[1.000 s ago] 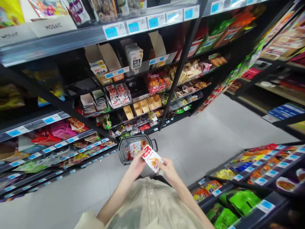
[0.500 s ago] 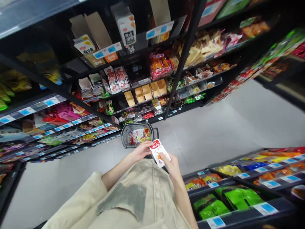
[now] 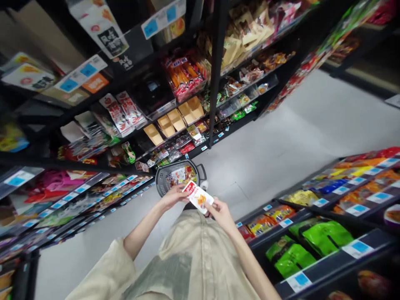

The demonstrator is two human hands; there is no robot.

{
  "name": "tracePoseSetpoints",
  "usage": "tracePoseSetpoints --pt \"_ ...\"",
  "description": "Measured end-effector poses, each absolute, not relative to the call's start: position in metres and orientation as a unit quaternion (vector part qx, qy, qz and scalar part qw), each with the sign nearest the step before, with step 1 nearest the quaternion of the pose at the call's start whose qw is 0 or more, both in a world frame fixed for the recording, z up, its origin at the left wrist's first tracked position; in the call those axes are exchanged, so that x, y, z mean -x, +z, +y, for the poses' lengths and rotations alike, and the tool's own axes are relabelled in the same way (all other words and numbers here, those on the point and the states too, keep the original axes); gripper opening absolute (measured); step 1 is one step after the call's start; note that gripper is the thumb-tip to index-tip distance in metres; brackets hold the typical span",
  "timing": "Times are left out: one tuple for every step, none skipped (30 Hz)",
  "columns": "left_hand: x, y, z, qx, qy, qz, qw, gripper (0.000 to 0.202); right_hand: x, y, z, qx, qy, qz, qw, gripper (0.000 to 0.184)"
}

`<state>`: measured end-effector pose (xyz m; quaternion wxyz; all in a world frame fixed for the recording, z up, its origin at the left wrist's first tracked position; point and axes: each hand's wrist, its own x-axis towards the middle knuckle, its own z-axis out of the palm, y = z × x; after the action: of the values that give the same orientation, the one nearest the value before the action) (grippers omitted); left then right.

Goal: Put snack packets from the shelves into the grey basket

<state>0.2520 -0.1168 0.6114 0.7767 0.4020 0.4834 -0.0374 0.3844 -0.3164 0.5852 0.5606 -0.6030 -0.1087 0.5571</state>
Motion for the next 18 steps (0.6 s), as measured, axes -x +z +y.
tracePoseSetpoints --pt "-0.26 0.609 -0.098 -0.398 -0.016 0.507 0.765 0.043 -0.387 0.582 -0.314 0.593 0.562 -0.082 0.571 0.061" --pt "-0.269 0.608 -0.076 -0.397 0.009 0.529 0.75 0.038 -0.389 0.578 -0.312 0.585 0.564 -0.055 0.58 0.061" --pt "-0.278 0.608 -0.054 -0.4 0.033 0.546 0.735 0.033 -0.391 0.575 -0.311 0.582 0.562 -0.03 0.587 0.062" --pt "-0.287 0.608 -0.032 -0.408 0.053 0.556 0.722 0.027 -0.393 0.572 -0.31 0.584 0.556 -0.008 0.592 0.063" --pt "-0.295 0.608 -0.01 -0.418 0.068 0.559 0.713 0.024 -0.395 0.569 -0.309 0.587 0.548 0.011 0.596 0.064" --pt "-0.303 0.608 0.01 -0.43 0.076 0.559 0.705 0.022 -0.396 0.566 -0.309 0.59 0.539 0.026 0.601 0.064" --pt "-0.31 0.606 0.026 -0.445 0.079 0.558 0.696 0.023 -0.397 0.562 -0.31 0.592 0.529 0.038 0.607 0.064" --pt "-0.318 0.602 0.039 -0.462 0.071 0.555 0.688 0.023 -0.398 0.558 -0.311 0.593 0.519 0.05 0.613 0.063" --pt "-0.325 0.596 0.048 -0.483 0.055 0.549 0.68 0.023 -0.398 0.553 -0.313 0.592 0.51 0.063 0.621 0.062" --pt "-0.332 0.587 0.051 -0.504 0.029 0.541 0.673 0.021 -0.398 0.546 -0.315 0.59 0.503 0.079 0.627 0.062" --pt "-0.338 0.575 0.05 -0.523 -0.005 0.531 0.667 0.02 -0.396 0.538 -0.317 0.586 0.498 0.099 0.631 0.063" --pt "-0.344 0.56 0.044 -0.536 -0.046 0.52 0.663 0.021 -0.394 0.528 -0.318 0.583 0.495 0.123 0.633 0.065" --pt "-0.348 0.542 0.033 -0.539 -0.091 0.51 0.664 0.026 -0.391 0.516 -0.32 0.579 0.492 0.147 0.633 0.069" --pt "-0.35 0.522 0.018 -0.535 -0.139 0.5 0.667 0.033 -0.387 0.502 -0.321 0.576 0.491 0.173 0.63 0.073" --pt "-0.35 0.5 0.0 -0.525 -0.188 0.488 0.672 0.041 -0.381 0.486 -0.322 0.575 0.491 0.199 0.624 0.077" --pt "-0.347 0.477 -0.021 -0.508 -0.236 0.475 0.678 0.047 -0.375 0.469 -0.323 0.575 0.493 0.225 0.613 0.081" --pt "-0.342 0.454 -0.044 -0.487 -0.281 0.461 0.687 0.052 -0.367 0.45 -0.324 0.575 0.498 0.247 0.6 0.085" --pt "-0.334 0.43 -0.066 -0.462 -0.321 0.448 0.695 0.055 -0.358 0.431 -0.326 0.575 0.507 0.266 0.585 0.087"
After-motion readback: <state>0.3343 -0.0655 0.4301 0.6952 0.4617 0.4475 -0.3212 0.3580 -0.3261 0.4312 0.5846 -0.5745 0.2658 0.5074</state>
